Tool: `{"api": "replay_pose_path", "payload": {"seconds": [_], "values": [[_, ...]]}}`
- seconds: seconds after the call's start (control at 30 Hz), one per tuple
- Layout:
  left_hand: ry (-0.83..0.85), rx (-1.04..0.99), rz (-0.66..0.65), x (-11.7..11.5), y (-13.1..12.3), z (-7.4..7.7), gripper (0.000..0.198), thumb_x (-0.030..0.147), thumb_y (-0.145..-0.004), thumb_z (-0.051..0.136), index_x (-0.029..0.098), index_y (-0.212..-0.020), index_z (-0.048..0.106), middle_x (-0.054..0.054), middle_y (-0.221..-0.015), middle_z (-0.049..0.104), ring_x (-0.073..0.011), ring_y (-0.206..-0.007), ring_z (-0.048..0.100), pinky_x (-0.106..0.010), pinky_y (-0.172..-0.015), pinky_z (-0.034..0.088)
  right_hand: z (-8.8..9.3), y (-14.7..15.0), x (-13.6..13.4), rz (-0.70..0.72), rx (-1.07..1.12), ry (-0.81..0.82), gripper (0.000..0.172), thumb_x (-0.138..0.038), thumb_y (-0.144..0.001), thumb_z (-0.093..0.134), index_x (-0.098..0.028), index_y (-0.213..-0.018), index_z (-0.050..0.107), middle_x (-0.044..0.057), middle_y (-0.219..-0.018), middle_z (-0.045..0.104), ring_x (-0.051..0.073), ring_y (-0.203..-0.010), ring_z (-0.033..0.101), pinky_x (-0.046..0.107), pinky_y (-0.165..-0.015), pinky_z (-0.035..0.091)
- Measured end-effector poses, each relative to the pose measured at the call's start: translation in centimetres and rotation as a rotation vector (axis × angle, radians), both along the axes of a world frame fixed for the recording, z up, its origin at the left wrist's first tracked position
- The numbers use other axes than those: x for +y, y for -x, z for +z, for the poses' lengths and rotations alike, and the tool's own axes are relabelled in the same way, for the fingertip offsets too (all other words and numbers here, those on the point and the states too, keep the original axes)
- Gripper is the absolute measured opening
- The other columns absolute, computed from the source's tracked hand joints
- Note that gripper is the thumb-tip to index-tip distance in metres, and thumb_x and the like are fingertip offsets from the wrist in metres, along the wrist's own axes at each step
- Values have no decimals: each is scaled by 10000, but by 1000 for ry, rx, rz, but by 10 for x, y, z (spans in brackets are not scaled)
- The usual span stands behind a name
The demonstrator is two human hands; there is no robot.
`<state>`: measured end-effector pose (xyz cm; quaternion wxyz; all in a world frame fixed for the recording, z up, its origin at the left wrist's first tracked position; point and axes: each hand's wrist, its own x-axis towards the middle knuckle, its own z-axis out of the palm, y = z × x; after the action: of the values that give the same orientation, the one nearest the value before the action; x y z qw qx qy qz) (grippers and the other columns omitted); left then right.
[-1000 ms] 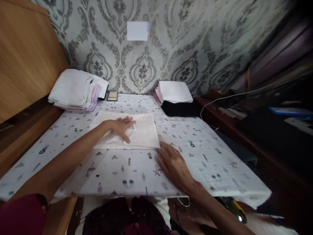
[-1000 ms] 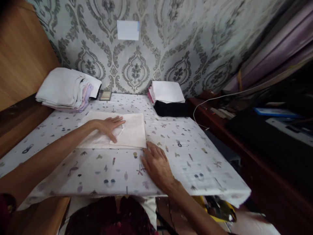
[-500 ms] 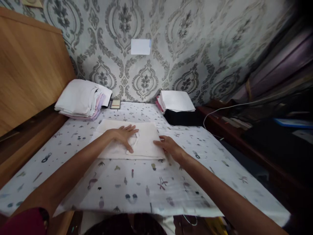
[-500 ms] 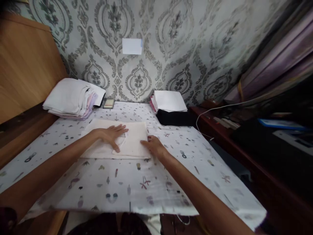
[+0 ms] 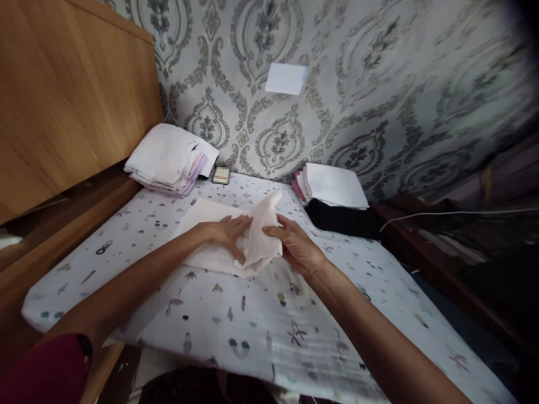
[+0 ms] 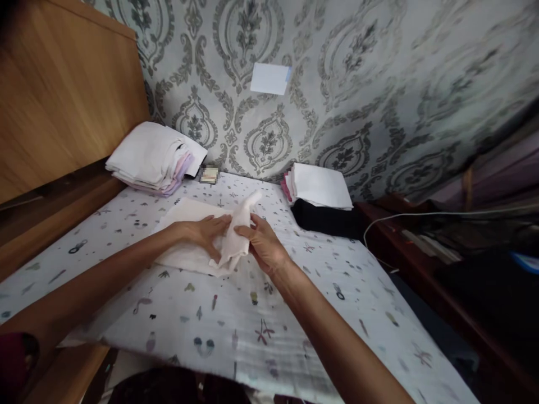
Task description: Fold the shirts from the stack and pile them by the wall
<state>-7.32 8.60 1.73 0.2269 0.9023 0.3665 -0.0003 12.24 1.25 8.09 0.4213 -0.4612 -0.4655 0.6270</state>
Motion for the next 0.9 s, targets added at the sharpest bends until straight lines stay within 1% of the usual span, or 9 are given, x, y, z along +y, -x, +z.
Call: {"api": "replay_pose_path", "payload": {"seconds": [0.13,0.23,0.3,0.37,0.47,0.53,0.6,0.77,0.9], "values": [[-22,-60,72,-19,10,3,1178,656,-684,708,213,-1604,119,-158,-1669,195,-368,-1538,128,-590,-1217,85,3,28,9,61,-17,-21,522,-229,-580,779,-178,-1076,623,38,-879,711,179,-716,627,282,-600,489],[-117,-262,163,-37,25,3,853,536,-780,692,249,-1520,380,-128,-1610,356,-346,-1475,310,-536,-1194,226,4,47,14,113,-44,-29,529,-200,-596,760,-188,-1105,616,31,-872,705,166,-682,612,276,-573,486],[-114,-423,280,-44,39,5,539,475,-844,646,232,-1324,607,-122,-1458,552,-328,-1358,475,-471,-1131,357,3,59,17,137,-90,-51,510,-188,-623,740,-183,-1118,620,31,-859,700,152,-646,593,265,-544,473],[7,-599,493,-46,55,8,371,473,-896,582,176,-1077,711,-138,-1198,701,-308,-1153,629,-433,-1012,476,2,73,20,162,-132,-74,486,-176,-648,717,-173,-1125,623,36,-847,696,145,-623,582,256,-514,458],[415,-899,786,-42,75,16,455,558,-921,532,130,-948,688,-125,-882,733,-255,-833,713,-403,-817,572,-6,97,25,198,-178,-89,456,-150,-677,670,-173,-1127,607,38,-847,689,158,-627,599,256,-490,463],[683,-1044,836,-38,84,21,518,624,-905,537,125,-944,672,-104,-788,718,-223,-700,705,-376,-718,592,-14,113,29,222,-218,-113,430,-128,-683,645,-173,-1108,593,27,-831,674,166,-631,610,251,-469,465],[815,-1092,822,-36,89,22,521,634,-885,568,124,-908,671,-93,-747,708,-209,-629,690,-353,-639,594,-23,127,33,246,-278,-157,415,-114,-685,643,-176,-1091,584,10,-802,653,167,-624,614,243,-451,465],[783,-1103,829,-37,98,11,253,356,-821,702,111,-777,659,-69,-668,688,-183,-538,652,-285,-506,548,-40,142,31,300,-375,-192,581,-130,-742,655,-153,-1306,514,-43,-687,575,151,-519,579,281,-472,511],[676,-1101,830,-40,105,9,114,197,-740,717,135,-713,625,-9,-569,625,-132,-459,574,-221,-435,455,-41,135,14,365,-299,-280,647,-185,-802,647,-156,-1417,448,-20,-780,621,143,-591,625,303,-595,553]]}}
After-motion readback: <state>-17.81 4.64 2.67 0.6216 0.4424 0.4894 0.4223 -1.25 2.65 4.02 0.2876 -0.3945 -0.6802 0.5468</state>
